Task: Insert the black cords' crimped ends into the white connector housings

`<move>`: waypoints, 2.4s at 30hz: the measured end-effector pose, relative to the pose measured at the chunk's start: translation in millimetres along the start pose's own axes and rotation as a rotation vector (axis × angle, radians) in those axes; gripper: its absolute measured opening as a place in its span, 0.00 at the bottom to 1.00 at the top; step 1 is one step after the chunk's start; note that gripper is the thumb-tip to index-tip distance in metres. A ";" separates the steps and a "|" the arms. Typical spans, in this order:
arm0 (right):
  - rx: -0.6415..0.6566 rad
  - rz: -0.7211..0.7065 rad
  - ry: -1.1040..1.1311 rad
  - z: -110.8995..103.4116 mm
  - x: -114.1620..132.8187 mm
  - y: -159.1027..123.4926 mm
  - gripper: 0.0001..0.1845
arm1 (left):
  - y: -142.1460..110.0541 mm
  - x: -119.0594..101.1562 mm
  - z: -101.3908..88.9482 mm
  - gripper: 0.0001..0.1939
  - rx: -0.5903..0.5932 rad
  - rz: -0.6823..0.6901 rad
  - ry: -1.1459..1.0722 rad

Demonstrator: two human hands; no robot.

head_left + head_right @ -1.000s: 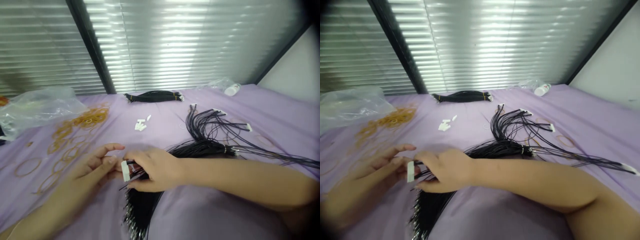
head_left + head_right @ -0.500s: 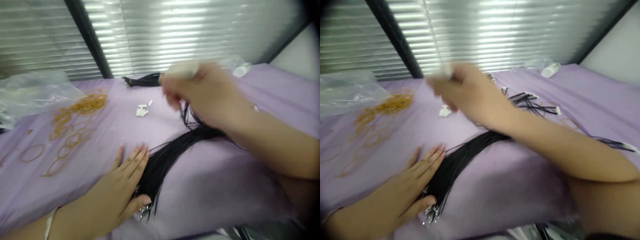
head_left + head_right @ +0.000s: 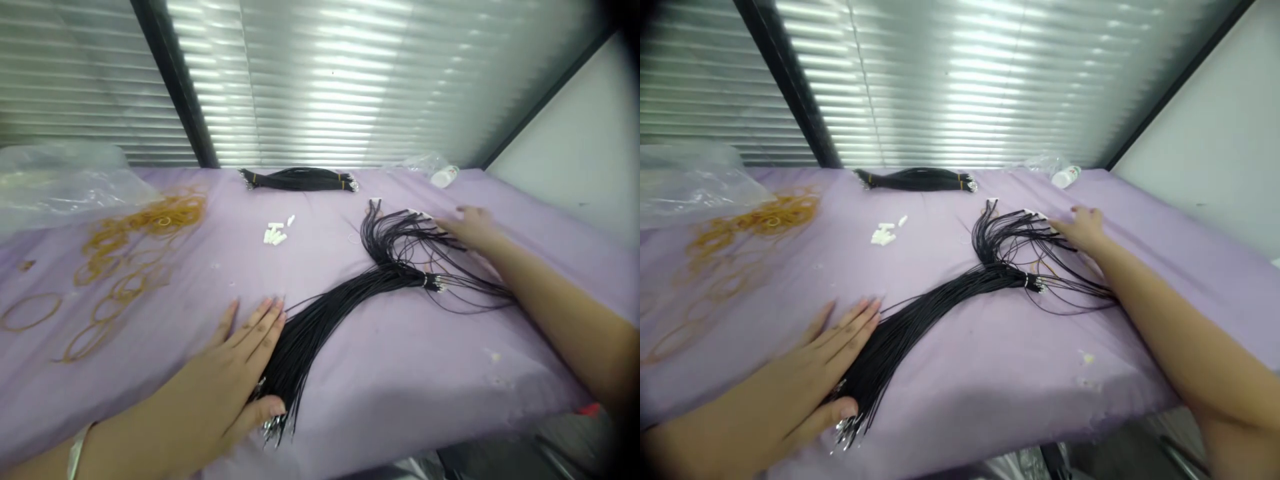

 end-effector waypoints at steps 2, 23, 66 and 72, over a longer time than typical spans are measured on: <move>-0.003 0.048 -0.038 -4.7 -3.8 5.6 0.39 | -0.9 4.5 0.5 0.31 0.033 -0.019 -0.071; 0.563 -0.751 0.356 108.2 342.5 -19.3 0.11 | 6.5 78.4 -18.4 0.22 -0.105 -0.513 -1.033; 0.921 -1.144 0.523 37.1 392.7 -134.4 0.09 | 11.5 97.2 32.9 0.06 -0.053 -0.764 -1.975; 0.780 -1.141 0.462 34.7 388.5 -136.9 0.11 | 11.5 100.2 31.8 0.07 -0.098 -0.783 -1.955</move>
Point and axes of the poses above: each hand's wrist, its own y-axis towards the middle knuckle, its own z-axis out of the palm, x = y × z, the point moved 10 cm from there along y, towards the middle knuckle, and after that the axes turned 11 degrees about -z, right-handed, at the moved point
